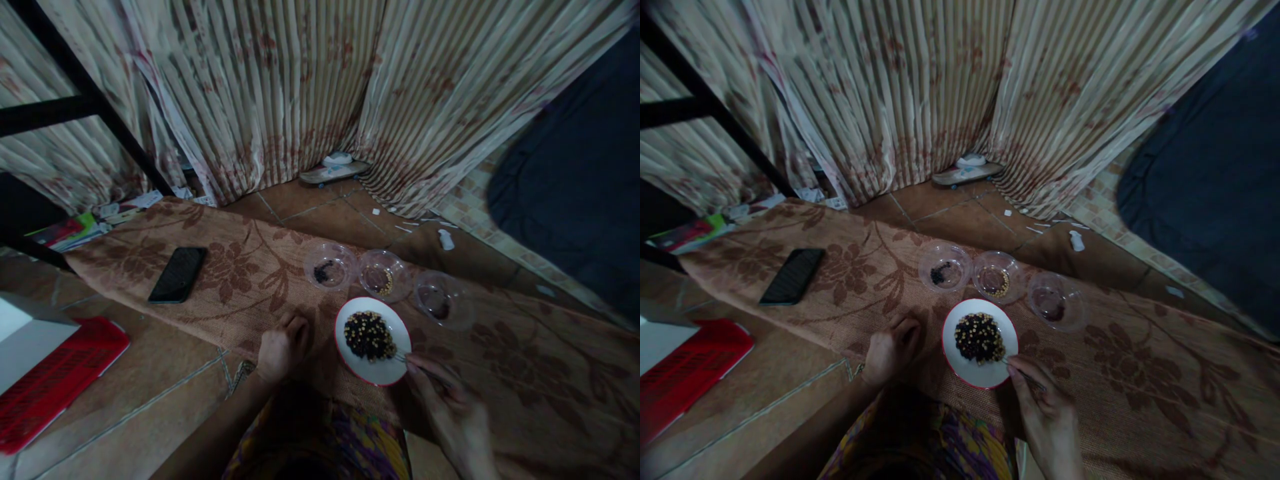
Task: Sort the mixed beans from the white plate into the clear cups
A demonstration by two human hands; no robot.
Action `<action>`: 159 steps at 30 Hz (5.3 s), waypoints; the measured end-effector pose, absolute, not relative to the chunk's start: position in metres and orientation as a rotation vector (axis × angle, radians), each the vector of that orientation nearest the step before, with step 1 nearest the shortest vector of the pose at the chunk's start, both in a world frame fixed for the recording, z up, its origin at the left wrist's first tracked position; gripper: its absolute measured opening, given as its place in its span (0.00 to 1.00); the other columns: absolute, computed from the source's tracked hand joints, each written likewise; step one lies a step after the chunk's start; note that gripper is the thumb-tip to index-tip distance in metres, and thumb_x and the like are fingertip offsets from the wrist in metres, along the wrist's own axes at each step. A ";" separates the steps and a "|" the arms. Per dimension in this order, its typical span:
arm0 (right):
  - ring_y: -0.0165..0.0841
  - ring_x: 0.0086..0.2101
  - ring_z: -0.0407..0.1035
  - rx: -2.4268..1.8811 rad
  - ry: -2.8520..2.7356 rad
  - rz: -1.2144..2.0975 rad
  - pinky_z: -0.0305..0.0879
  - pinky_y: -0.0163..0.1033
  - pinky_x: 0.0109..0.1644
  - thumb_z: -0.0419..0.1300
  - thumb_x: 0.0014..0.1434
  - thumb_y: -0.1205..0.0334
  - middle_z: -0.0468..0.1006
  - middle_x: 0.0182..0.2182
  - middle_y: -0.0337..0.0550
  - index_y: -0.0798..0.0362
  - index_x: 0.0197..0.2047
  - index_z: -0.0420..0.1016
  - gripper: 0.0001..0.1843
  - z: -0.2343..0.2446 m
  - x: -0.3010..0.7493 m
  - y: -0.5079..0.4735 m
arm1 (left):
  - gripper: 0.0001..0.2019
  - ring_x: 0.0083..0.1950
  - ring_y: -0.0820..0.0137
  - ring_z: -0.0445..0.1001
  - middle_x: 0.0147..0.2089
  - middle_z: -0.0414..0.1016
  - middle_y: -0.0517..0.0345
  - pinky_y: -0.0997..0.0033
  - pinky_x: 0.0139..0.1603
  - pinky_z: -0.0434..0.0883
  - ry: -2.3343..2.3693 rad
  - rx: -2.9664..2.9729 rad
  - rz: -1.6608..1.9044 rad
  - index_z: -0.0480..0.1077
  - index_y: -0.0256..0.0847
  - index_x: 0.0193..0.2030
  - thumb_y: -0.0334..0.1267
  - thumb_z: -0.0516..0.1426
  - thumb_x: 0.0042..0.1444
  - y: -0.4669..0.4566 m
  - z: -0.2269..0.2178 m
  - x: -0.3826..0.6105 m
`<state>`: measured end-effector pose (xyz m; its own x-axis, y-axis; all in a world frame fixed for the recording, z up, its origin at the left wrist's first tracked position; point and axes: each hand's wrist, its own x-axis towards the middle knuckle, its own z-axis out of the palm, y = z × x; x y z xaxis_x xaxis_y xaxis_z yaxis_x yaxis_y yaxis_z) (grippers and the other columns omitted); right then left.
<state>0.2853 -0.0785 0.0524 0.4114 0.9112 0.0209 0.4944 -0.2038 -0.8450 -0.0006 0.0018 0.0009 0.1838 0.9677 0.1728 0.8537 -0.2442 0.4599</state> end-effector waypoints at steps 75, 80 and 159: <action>0.40 0.34 0.76 -1.630 -0.646 0.088 0.73 0.46 0.42 0.72 0.45 0.47 0.83 0.32 0.48 0.57 0.35 0.82 0.22 0.065 0.364 -0.018 | 0.12 0.34 0.73 0.78 0.42 0.79 0.59 0.76 0.31 0.66 1.734 2.226 0.696 0.75 0.45 0.42 0.41 0.50 0.68 0.004 -0.002 -0.003; 0.40 0.37 0.76 -1.642 -0.602 0.065 0.72 0.45 0.45 0.71 0.47 0.49 0.83 0.34 0.47 0.56 0.35 0.83 0.19 0.063 0.353 -0.032 | 0.12 0.35 0.72 0.79 0.41 0.79 0.60 0.76 0.30 0.66 1.753 2.231 0.688 0.75 0.45 0.41 0.41 0.51 0.68 0.004 -0.005 -0.003; 0.30 0.24 0.70 -1.404 -0.334 0.353 0.66 0.36 0.25 0.75 0.36 0.54 0.78 0.25 0.38 0.56 0.32 0.79 0.21 0.056 0.383 0.001 | 0.12 0.37 0.71 0.79 0.43 0.81 0.58 0.76 0.30 0.66 1.782 2.192 0.629 0.76 0.46 0.41 0.40 0.51 0.66 0.004 0.007 0.000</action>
<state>0.3832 0.0014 0.0559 0.9020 0.4314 0.0187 -0.0422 0.1311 -0.9905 -0.0002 0.0038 0.0073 0.1606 0.9717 0.1731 0.8652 -0.2230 0.4492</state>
